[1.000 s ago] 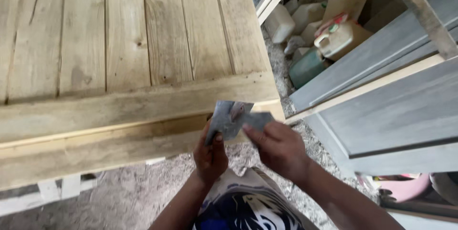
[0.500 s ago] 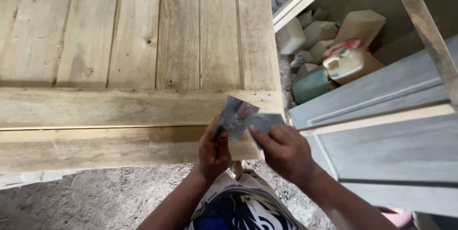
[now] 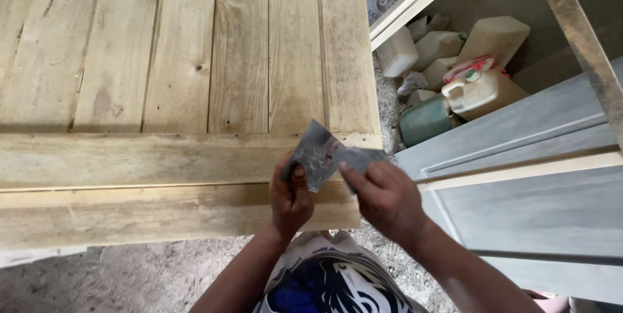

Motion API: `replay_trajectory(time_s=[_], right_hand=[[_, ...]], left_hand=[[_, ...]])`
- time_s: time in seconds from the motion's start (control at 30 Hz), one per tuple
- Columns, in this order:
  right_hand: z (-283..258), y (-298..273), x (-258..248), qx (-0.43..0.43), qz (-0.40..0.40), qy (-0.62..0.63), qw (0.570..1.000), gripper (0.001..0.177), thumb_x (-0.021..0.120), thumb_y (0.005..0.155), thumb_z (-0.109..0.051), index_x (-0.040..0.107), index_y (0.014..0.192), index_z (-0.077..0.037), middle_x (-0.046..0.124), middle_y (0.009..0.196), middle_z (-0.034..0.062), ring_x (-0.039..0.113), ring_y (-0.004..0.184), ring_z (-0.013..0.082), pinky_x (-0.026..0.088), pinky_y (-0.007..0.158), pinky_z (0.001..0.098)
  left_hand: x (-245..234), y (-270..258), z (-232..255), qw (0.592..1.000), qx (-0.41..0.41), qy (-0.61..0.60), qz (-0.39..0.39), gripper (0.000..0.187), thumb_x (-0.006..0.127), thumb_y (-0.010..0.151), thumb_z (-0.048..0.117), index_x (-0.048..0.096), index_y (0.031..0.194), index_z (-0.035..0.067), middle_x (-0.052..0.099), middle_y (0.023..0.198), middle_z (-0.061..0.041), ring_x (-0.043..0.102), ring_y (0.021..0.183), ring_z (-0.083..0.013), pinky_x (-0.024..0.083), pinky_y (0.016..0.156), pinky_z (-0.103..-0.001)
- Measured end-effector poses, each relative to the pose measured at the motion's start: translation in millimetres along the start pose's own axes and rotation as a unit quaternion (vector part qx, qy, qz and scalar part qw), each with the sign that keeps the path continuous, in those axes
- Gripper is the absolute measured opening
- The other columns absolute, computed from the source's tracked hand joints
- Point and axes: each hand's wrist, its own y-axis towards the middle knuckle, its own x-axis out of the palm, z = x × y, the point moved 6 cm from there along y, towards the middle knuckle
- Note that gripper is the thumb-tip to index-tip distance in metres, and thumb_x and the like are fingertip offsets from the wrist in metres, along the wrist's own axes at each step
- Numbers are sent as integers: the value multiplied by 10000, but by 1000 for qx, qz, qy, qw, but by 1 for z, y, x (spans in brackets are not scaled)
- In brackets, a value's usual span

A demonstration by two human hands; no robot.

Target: The person applies wood filler to the joints and surfaces of wooden panels using a spatula and sandpaper.

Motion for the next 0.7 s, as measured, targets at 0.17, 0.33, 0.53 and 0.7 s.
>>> replay_trajectory(time_s=[0.17,0.33,0.53,0.7], right_hand=[[3,5,3,25,-17,-26,999,403,766,780,-56,728,1167,-161,532,740,49,592,682,267,486,582,412],[-2,-5,7,21,6,-28,999,456,744,815,-56,729,1256,-170,559,750,35,595,670,233,498,566,380],[11,-29,-9,158,94,123,975,311,769,873,-12,762,1164,-122,636,915,44,609,734,146,514,577,267],[10,-29,2,144,149,320,924,295,740,919,43,733,1199,-51,645,1113,88,645,941,157,547,735,273]], left_hand=[[7,14,0,999,-20,-35,-22,372,512,1121,191,537,1424,-25,651,1257,-121,611,1091,-160,508,953,-282],[11,17,7,997,-11,-57,-45,437,513,1122,209,473,1485,-31,619,1384,-161,588,1257,-203,483,1075,-326],[-1,7,-20,979,-134,-153,13,320,523,1144,250,615,1294,-16,694,1162,-122,645,1045,-179,542,919,-336],[-2,4,-35,940,-150,-296,73,282,523,1114,224,594,1277,6,677,1178,-89,618,1067,-149,506,967,-308]])
